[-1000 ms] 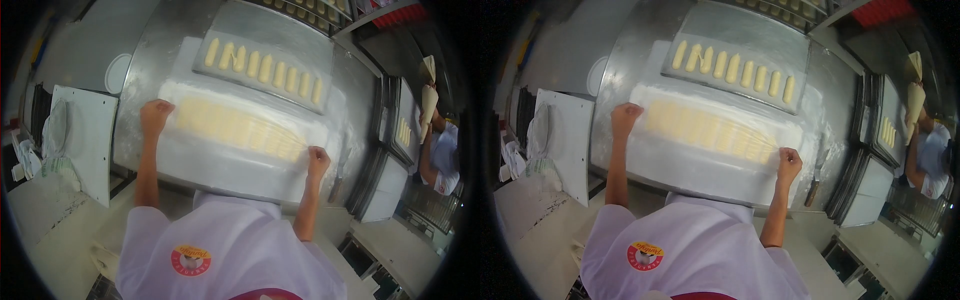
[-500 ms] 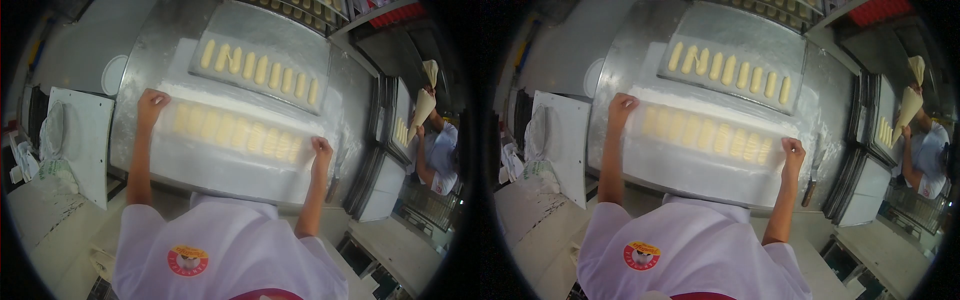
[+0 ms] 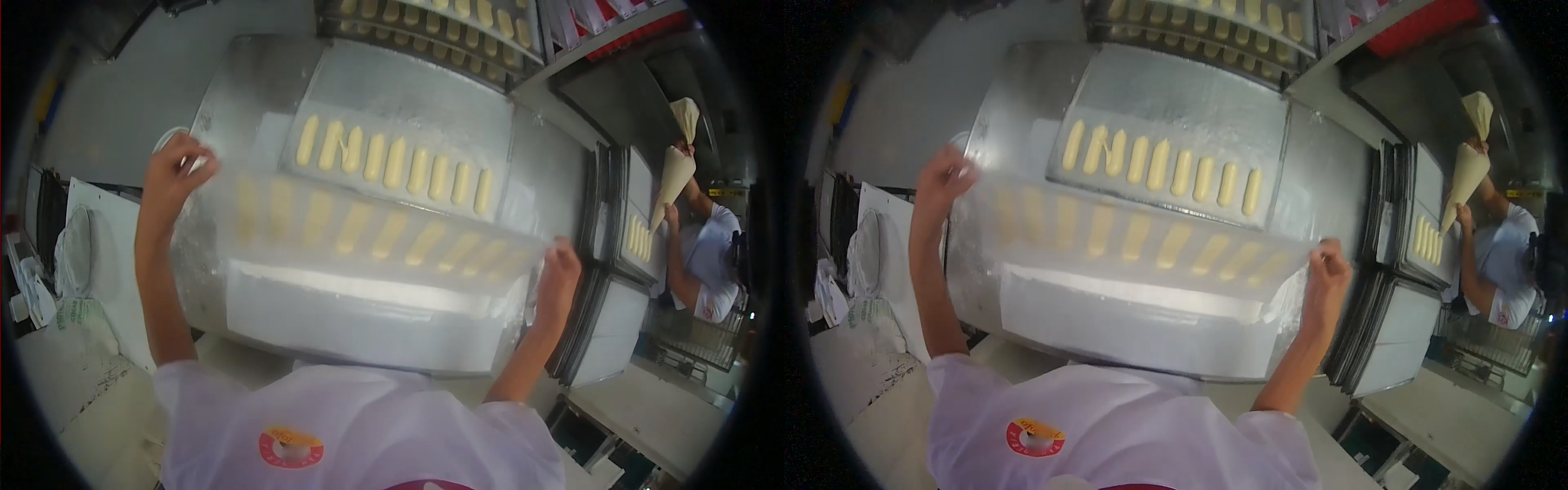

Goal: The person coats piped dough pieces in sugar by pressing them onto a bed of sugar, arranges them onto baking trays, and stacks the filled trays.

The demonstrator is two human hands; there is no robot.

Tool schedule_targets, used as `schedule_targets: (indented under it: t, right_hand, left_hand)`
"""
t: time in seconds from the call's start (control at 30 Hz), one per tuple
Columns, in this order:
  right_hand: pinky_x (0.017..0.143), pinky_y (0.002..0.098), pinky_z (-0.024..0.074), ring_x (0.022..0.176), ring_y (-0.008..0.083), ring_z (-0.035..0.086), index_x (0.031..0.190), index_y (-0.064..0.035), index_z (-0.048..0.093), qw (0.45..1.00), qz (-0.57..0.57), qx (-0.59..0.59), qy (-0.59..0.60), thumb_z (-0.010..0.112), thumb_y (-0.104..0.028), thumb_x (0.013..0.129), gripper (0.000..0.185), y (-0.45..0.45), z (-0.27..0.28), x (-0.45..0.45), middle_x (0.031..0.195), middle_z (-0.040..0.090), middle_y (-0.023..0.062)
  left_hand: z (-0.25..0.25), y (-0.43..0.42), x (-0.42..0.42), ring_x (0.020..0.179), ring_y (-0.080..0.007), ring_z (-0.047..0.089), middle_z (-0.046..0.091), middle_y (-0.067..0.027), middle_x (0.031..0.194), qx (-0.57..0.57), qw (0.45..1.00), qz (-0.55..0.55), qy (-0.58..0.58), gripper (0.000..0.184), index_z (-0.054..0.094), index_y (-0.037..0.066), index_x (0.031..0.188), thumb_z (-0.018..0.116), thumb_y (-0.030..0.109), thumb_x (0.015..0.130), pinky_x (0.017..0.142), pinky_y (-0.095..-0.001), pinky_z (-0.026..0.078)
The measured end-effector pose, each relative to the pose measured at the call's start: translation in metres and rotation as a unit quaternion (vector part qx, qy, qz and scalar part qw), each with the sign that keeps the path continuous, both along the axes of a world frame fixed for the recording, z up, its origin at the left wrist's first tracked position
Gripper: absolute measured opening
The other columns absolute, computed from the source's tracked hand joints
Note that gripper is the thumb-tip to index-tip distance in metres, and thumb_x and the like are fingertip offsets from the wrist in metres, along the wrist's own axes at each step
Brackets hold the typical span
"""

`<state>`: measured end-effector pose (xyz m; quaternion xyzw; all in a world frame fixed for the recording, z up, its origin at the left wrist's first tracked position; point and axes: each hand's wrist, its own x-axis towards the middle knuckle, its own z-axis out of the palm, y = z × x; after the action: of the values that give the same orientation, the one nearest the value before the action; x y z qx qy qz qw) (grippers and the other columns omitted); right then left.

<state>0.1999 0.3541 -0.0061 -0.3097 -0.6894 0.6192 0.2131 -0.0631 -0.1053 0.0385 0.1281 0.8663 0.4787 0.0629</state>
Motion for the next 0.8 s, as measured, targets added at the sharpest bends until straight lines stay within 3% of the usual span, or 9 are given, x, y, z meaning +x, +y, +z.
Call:
schedule_targets:
  t: [0.1,0.23,0.33,0.4,0.5,0.53,0.6,0.67,0.8]
  right_hand:
    - [0.078,0.0238,0.0297,0.079,0.0096,0.04,0.076,-0.0035,0.056,0.997,-0.006,0.077,0.03,0.063,-0.004,0.08,0.008,0.049,0.004,-0.062,0.079,0.044,-0.0022]
    - [0.073,0.0226,0.0304,0.074,0.0085,0.04,0.08,-0.0042,0.058,0.985,0.022,0.137,0.098,0.062,-0.006,0.083,0.005,0.09,0.014,-0.136,0.075,0.047,-0.0044]
    - [0.071,0.0231,0.0323,0.075,0.0085,0.042,0.082,-0.0047,0.06,0.986,0.027,0.124,0.111,0.063,-0.008,0.082,0.004,0.122,-0.032,-0.172,0.077,0.051,-0.0038]
    - [0.07,0.0237,0.0345,0.076,0.0092,0.044,0.082,-0.0061,0.062,0.982,0.074,0.124,0.121,0.065,-0.009,0.081,0.004,0.135,-0.079,-0.181,0.081,0.054,-0.0026]
    - [0.07,0.0246,0.0372,0.077,0.0113,0.046,0.081,-0.0055,0.065,0.96,0.117,0.254,0.007,0.065,-0.011,0.08,0.006,0.139,-0.146,-0.183,0.087,0.054,0.0004]
    - [0.071,0.0248,0.0378,0.077,0.0122,0.046,0.081,-0.0049,0.066,0.952,0.128,0.278,-0.028,0.065,-0.011,0.081,0.007,0.13,-0.155,-0.181,0.088,0.054,0.0014]
    - [0.073,0.0253,0.0393,0.079,0.0129,0.047,0.087,-0.0036,0.066,0.959,0.125,0.252,-0.033,0.064,-0.012,0.082,0.01,0.127,-0.161,-0.175,0.089,0.053,0.0025]
    - [0.075,0.0258,0.0407,0.082,0.0136,0.049,0.094,-0.0038,0.066,0.939,0.14,0.313,0.021,0.063,-0.013,0.084,0.014,0.122,-0.152,-0.171,0.091,0.054,0.0038]
    - [0.076,0.0258,0.0425,0.087,0.0143,0.053,0.101,-0.0033,0.064,0.968,0.116,0.219,-0.024,0.062,-0.01,0.085,0.018,0.101,-0.144,-0.144,0.098,0.057,0.0058]
  left_hand:
    - [-0.017,0.048,-0.07,0.072,-0.012,0.043,0.05,0.0007,0.079,0.049,0.997,0.007,0.061,0.014,0.068,0.004,0.082,0.071,0.014,0.074,0.07,-0.0242,0.035]
    - [-0.027,0.096,-0.151,0.076,-0.0136,0.05,0.057,-0.0017,0.084,0.046,0.984,-0.035,0.169,0.014,0.07,0.007,0.083,0.072,0.018,0.074,0.071,-0.0268,0.039]
    - [-0.076,0.115,-0.206,0.079,-0.0151,0.053,0.057,-0.0027,0.084,0.095,0.968,-0.093,0.214,0.015,0.07,0.007,0.082,0.074,0.018,0.073,0.071,-0.0278,0.04]
    - [-0.114,0.122,-0.213,0.081,-0.0165,0.054,0.058,-0.0038,0.081,0.094,0.971,-0.109,0.193,0.015,0.07,0.007,0.081,0.075,0.017,0.071,0.072,-0.0286,0.041]
    - [-0.19,0.119,-0.216,0.078,-0.0167,0.055,0.057,-0.0044,0.079,0.04,0.96,-0.102,0.256,0.014,0.069,0.007,0.081,0.075,0.016,0.072,0.071,-0.0294,0.042]
    - [-0.2,0.119,-0.203,0.079,-0.0153,0.055,0.057,-0.0038,0.08,-0.004,0.98,-0.082,0.179,0.014,0.068,0.007,0.084,0.073,0.014,0.074,0.071,-0.0276,0.042]
    - [-0.214,0.113,-0.188,0.079,-0.0138,0.055,0.058,-0.0031,0.082,-0.051,0.993,-0.065,0.089,0.014,0.067,0.006,0.087,0.072,0.013,0.076,0.07,-0.0258,0.042]
    - [-0.221,0.11,-0.182,0.083,-0.0162,0.056,0.059,-0.0051,0.086,0.043,0.997,0.025,0.067,0.017,0.066,0.005,0.092,0.069,0.014,0.079,0.073,-0.0254,0.043]
    - [-0.202,0.096,-0.146,0.079,-0.0208,0.058,0.061,-0.0092,0.092,0.104,0.985,-0.083,0.109,0.019,0.067,0.003,0.091,0.069,0.018,0.08,0.074,-0.0311,0.046]
